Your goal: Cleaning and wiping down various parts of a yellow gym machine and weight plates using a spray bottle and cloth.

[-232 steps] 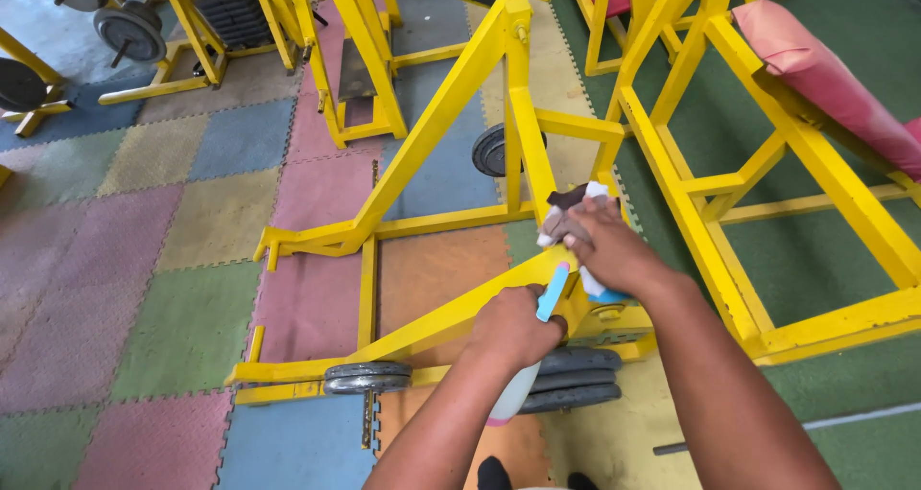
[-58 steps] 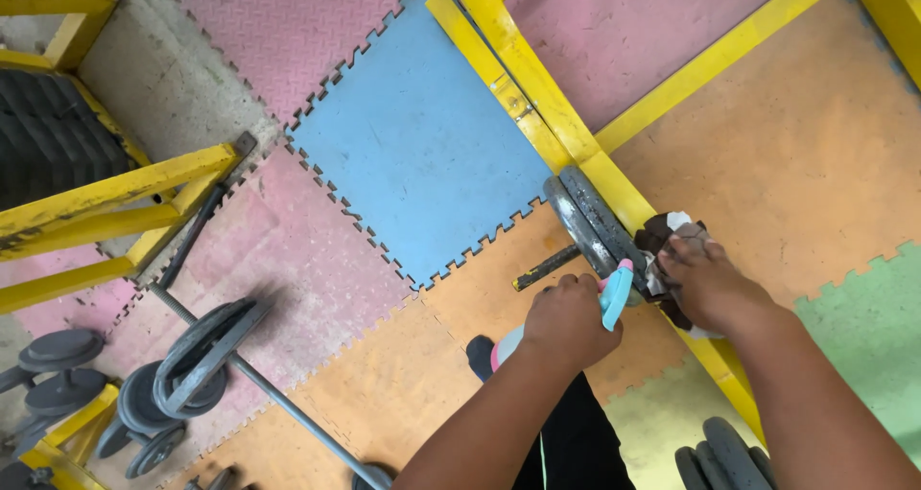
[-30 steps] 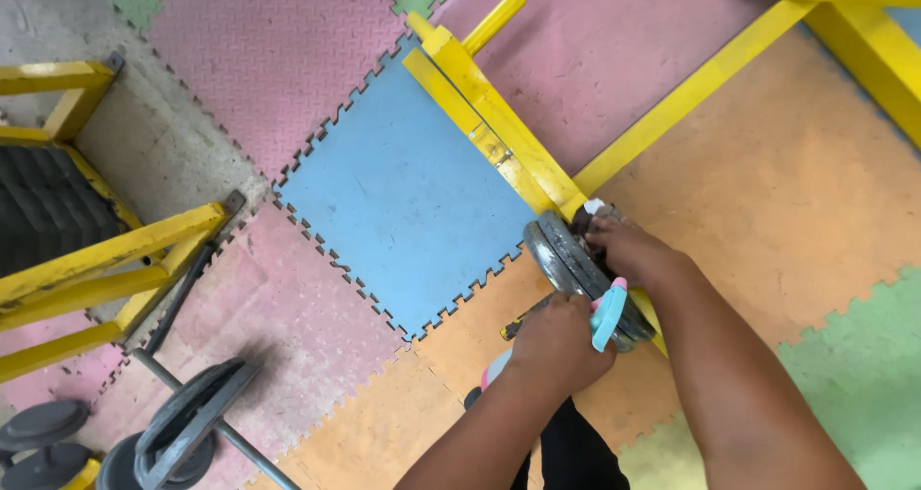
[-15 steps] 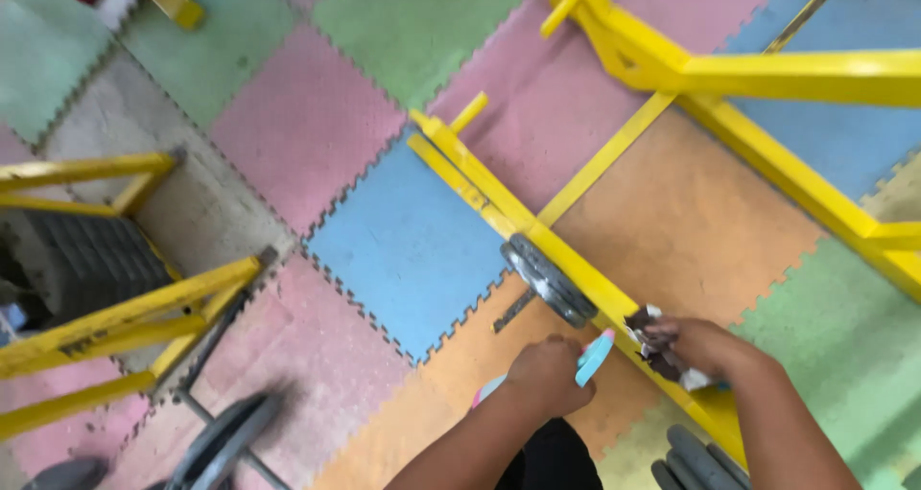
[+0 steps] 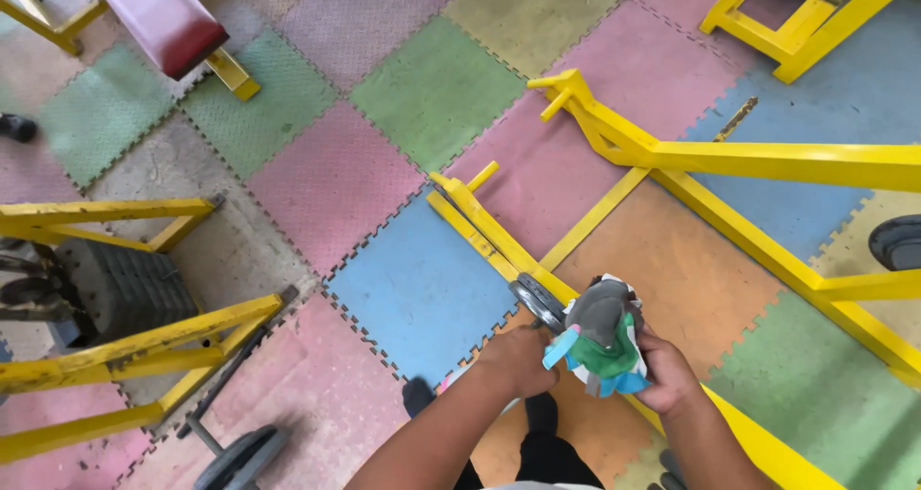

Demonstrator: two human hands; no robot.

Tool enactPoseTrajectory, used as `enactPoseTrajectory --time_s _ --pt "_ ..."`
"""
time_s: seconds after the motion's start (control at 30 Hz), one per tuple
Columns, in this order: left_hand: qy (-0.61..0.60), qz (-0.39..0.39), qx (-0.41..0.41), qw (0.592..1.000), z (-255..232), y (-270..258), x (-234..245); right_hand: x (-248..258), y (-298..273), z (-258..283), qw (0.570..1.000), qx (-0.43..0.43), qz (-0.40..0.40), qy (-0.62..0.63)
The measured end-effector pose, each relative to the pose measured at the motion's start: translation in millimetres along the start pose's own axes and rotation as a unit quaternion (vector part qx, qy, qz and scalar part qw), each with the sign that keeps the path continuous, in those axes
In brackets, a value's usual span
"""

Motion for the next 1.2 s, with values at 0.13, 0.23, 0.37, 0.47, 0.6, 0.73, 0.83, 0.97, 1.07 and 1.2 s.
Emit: enactPoseTrajectory --time_s 0.13,0.23,0.37,0.47,0.6,0.73,0.83,0.97,1.07,1.2 --pt "0.002 -0.034 -0.001 0.999 47.2 20.9 18.4 -12.4 32.3 -37.9 0.998 0.003 -0.013 0.057" --pt "0.033 -0.029 -0.038 0.998 75.4 12.8 58.3 -51.9 45.6 -67.9 0.993 -0.005 -0.026 0.114" --pt "0.052 -0.036 -0.045 0.997 129.7 0.6 104.2 -121.4 44.2 -107.8 0.985 0.009 -0.038 0.17" --pt "0.079 -0.062 -0.05 0.994 166.0 -0.4 134.3 -168.9 51.2 -127.7 0.978 0.041 -0.015 0.202" --pt "0.111 -0.059 -0.051 0.991 199.1 -6.7 163.4 -214.7 55.1 -143.5 0.97 0.081 0.008 0.227" --pt "0.124 -0.078 -0.087 0.985 209.2 -4.5 183.5 -244.3 52.0 -141.2 0.966 0.079 0.003 0.245" --pt "0.099 -0.075 -0.091 0.988 212.6 4.2 199.2 -270.5 54.3 -125.5 0.969 0.063 0.001 0.237" --pt "0.084 -0.071 -0.111 0.988 205.5 16.0 232.8 -275.6 79.8 -116.1 0.972 0.07 -0.05 0.217" --pt "0.07 -0.066 -0.132 0.986 197.9 42.7 258.6 -273.4 117.0 -102.3 0.968 0.092 -0.06 0.226" --pt "0.078 -0.043 -0.13 0.987 174.3 77.5 302.9 -288.1 160.1 -65.2 0.96 0.109 -0.035 0.254"
Point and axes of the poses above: each hand's wrist, its own y-axis towards the middle knuckle, its own x-axis out of the back of the hand, z = x × y, the point moved 6 cm from there along y, towards the middle knuckle, and after that the axes turned 11 degrees about x, right-handed, at the moved point
